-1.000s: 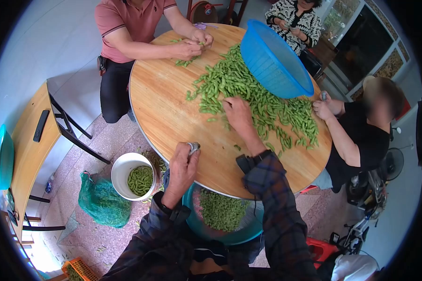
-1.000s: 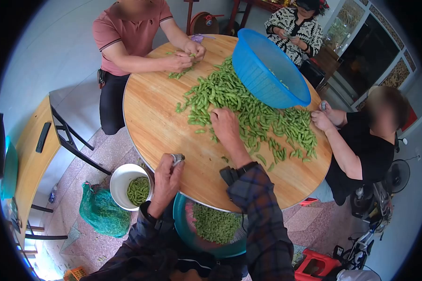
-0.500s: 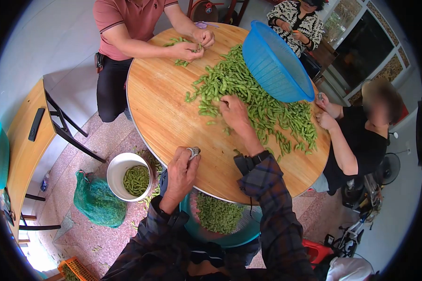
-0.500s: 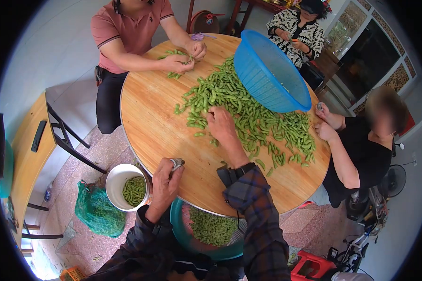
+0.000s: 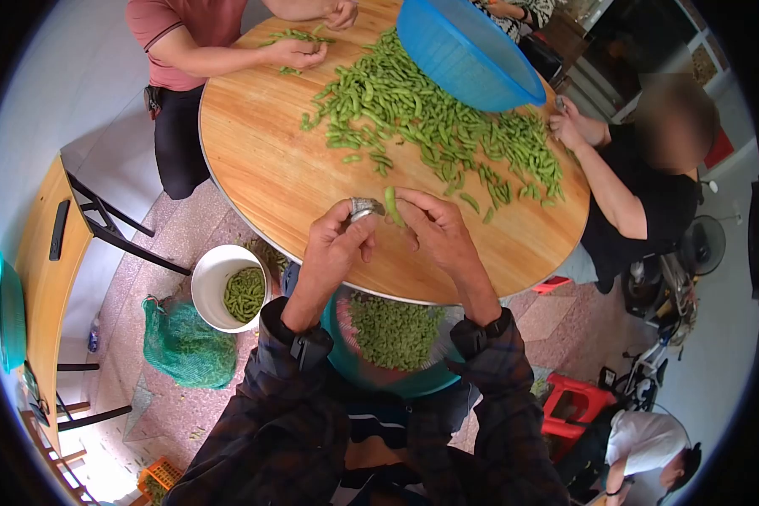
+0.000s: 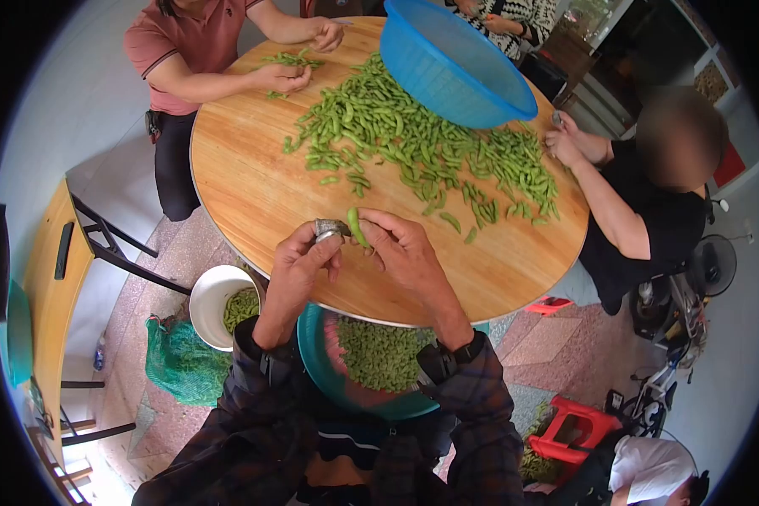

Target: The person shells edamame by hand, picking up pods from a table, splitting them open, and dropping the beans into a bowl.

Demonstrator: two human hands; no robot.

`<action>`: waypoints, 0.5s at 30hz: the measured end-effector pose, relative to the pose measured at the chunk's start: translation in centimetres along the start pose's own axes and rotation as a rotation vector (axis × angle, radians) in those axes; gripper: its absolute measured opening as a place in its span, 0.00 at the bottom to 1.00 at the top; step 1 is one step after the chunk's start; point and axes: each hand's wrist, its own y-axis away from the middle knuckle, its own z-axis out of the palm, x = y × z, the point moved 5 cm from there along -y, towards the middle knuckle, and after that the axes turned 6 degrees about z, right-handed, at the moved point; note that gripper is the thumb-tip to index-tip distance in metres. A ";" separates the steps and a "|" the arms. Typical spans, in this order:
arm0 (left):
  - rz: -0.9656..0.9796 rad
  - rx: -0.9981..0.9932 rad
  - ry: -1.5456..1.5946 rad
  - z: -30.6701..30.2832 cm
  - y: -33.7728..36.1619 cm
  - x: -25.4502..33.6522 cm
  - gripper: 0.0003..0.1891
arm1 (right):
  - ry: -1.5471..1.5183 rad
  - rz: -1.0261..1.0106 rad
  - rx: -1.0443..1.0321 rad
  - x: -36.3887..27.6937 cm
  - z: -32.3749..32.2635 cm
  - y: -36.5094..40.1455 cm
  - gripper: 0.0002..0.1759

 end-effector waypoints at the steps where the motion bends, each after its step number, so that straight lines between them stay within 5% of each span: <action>1: 0.001 -0.039 0.012 0.4 0.2 -0.1 0.08 | -0.010 -0.014 0.015 -0.3 0.3 1.0 0.19; 6: 0.003 -0.095 0.046 2.1 1.4 0.3 0.08 | -0.005 -0.038 0.070 -0.2 0.3 3.7 0.17; 15: -0.040 -0.136 0.037 3.2 2.9 1.5 0.07 | 0.246 -0.396 0.255 -2.1 0.6 6.2 0.11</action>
